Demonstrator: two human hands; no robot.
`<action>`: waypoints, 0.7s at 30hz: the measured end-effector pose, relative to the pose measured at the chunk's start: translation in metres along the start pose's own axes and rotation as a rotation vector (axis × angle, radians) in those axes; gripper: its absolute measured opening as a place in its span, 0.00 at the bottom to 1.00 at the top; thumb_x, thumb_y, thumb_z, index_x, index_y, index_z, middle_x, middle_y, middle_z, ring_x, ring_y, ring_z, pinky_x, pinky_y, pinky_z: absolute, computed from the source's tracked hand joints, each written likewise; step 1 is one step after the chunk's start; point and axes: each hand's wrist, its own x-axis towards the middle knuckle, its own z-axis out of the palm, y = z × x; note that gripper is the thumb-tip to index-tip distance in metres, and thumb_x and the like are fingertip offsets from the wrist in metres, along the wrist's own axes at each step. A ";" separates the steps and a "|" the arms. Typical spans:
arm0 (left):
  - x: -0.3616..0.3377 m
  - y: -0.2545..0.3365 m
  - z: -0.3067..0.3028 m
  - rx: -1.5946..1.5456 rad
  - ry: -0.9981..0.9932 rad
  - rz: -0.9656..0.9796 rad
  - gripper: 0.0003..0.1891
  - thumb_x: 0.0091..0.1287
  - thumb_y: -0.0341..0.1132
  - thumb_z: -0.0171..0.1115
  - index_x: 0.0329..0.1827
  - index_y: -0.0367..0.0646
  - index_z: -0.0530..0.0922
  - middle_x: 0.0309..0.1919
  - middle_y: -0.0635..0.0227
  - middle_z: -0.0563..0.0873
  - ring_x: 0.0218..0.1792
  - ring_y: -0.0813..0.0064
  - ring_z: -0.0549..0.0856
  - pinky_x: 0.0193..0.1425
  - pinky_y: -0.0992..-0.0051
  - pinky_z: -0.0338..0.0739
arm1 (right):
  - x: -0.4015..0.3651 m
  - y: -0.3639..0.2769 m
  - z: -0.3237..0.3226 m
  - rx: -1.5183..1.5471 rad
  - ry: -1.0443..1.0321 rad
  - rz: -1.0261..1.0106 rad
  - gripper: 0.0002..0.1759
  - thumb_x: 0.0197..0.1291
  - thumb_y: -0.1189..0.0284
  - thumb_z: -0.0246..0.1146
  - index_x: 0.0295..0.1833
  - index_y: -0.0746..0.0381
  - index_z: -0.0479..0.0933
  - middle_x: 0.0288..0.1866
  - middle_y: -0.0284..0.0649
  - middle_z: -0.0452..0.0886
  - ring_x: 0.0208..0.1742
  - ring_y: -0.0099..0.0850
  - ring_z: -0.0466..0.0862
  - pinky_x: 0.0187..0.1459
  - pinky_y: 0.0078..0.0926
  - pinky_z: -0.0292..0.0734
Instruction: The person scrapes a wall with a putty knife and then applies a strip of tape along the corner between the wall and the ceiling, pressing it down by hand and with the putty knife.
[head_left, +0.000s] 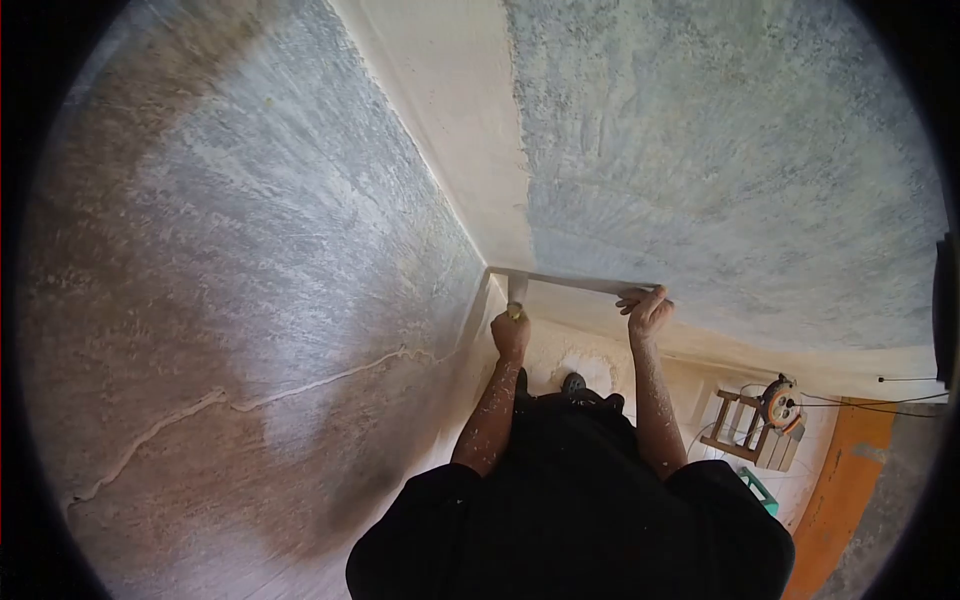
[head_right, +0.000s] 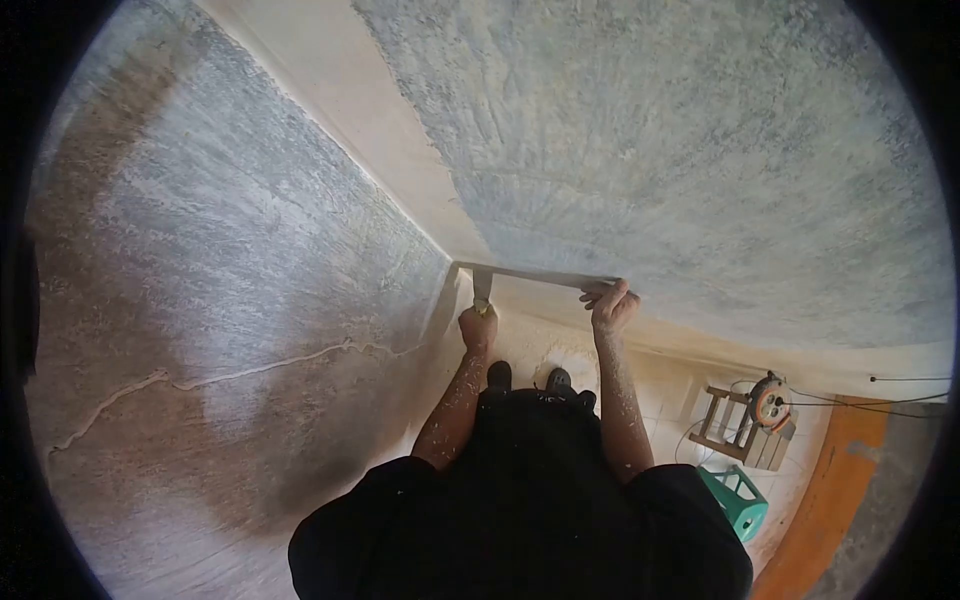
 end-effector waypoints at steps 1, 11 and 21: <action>0.014 0.032 -0.007 -0.102 0.045 0.133 0.11 0.54 0.34 0.64 0.21 0.33 0.78 0.19 0.49 0.82 0.24 0.50 0.84 0.27 0.62 0.74 | 0.000 0.002 0.000 0.006 0.004 0.001 0.49 0.71 0.46 0.29 0.19 0.72 0.80 0.12 0.44 0.78 0.11 0.29 0.78 0.17 0.22 0.76; -0.005 -0.013 -0.004 0.121 -0.113 -0.176 0.13 0.56 0.36 0.62 0.23 0.32 0.80 0.20 0.49 0.83 0.27 0.50 0.85 0.29 0.60 0.76 | 0.002 -0.007 -0.006 0.042 -0.039 0.002 0.46 0.71 0.48 0.32 0.17 0.72 0.79 0.12 0.43 0.78 0.13 0.29 0.80 0.17 0.22 0.77; 0.016 -0.004 -0.012 0.022 -0.130 -0.298 0.15 0.58 0.38 0.62 0.24 0.31 0.80 0.22 0.47 0.83 0.28 0.51 0.85 0.31 0.59 0.77 | 0.003 -0.005 0.002 0.000 -0.023 0.022 0.47 0.72 0.49 0.30 0.17 0.71 0.80 0.11 0.42 0.78 0.12 0.29 0.79 0.17 0.21 0.77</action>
